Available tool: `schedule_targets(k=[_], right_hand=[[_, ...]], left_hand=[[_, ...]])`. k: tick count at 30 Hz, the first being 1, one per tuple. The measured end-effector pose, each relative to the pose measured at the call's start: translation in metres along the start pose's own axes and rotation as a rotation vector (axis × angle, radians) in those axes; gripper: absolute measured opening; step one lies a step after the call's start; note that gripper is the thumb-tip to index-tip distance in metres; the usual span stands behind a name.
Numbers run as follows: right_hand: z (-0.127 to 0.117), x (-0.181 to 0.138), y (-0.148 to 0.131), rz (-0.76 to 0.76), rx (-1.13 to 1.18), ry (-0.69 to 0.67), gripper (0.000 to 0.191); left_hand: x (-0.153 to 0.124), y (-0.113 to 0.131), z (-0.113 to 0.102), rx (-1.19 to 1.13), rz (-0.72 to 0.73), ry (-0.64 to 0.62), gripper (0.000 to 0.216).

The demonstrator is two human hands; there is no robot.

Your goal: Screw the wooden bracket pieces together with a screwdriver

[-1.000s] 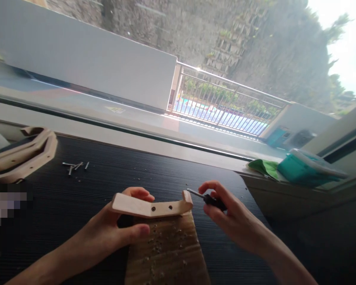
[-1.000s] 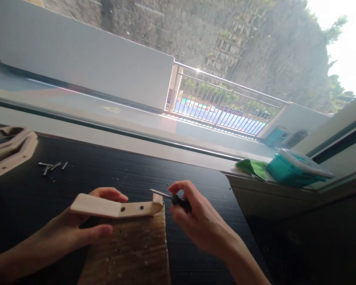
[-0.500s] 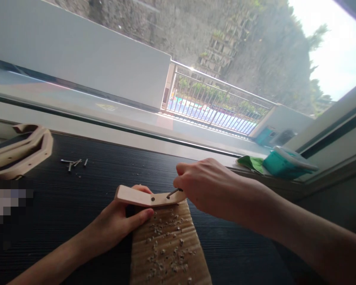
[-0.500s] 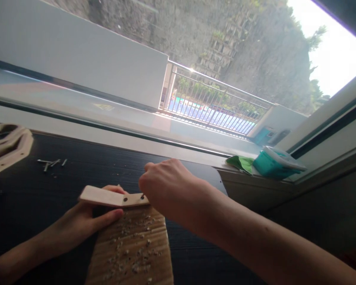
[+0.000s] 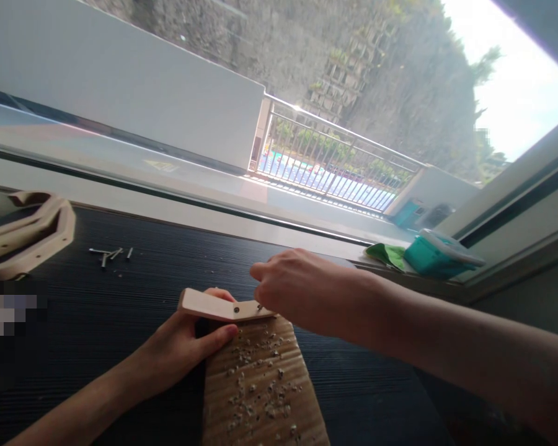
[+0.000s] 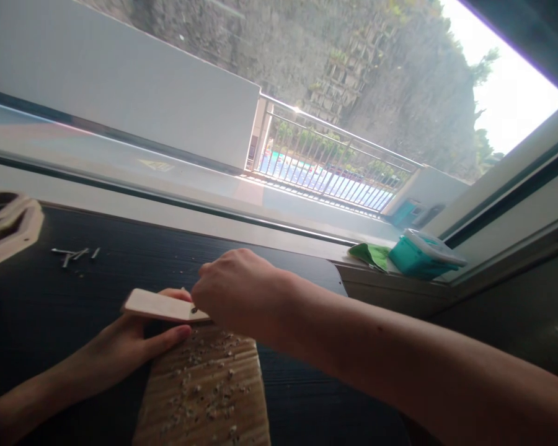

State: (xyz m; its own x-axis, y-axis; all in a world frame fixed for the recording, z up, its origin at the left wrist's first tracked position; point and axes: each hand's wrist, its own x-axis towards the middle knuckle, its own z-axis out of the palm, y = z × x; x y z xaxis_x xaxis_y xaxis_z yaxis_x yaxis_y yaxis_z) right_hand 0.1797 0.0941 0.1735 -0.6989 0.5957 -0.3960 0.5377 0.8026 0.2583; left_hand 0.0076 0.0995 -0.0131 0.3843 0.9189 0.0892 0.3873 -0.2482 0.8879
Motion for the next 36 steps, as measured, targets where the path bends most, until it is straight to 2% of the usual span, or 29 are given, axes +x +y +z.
schedule_targets(k=[6, 10, 12, 17, 24, 33, 36], right_hand=[[0.005, 0.011, 0.016, -0.076, -0.003, -0.030, 0.017], [0.006, 0.016, 0.024, -0.046, 0.083, -0.123, 0.011], [0.006, 0.019, 0.024, -0.018, 0.099, -0.148, 0.012], [0.004, 0.023, 0.013, -0.095, 0.056, -0.064, 0.011], [-0.005, 0.013, 0.003, -0.066, 0.031, -0.112, 0.018], [0.007, 0.024, 0.017, -0.064, 0.080, -0.107, 0.008], [0.009, 0.017, 0.012, -0.078, 0.045, -0.111, 0.013]], left_hand=[[0.002, 0.000, 0.000, 0.008, 0.016, 0.015, 0.041], [0.001, 0.001, -0.001, 0.013, 0.030, -0.003, 0.038], [0.002, 0.002, -0.001, 0.009, 0.038, -0.014, 0.037], [0.003, 0.003, -0.005, -0.009, 0.049, -0.062, 0.036], [0.003, -0.001, -0.010, -0.015, 0.038, -0.152, 0.034], [0.003, -0.001, -0.009, 0.015, 0.038, -0.077, 0.039], [0.002, 0.003, -0.008, 0.013, 0.004, -0.022, 0.041]])
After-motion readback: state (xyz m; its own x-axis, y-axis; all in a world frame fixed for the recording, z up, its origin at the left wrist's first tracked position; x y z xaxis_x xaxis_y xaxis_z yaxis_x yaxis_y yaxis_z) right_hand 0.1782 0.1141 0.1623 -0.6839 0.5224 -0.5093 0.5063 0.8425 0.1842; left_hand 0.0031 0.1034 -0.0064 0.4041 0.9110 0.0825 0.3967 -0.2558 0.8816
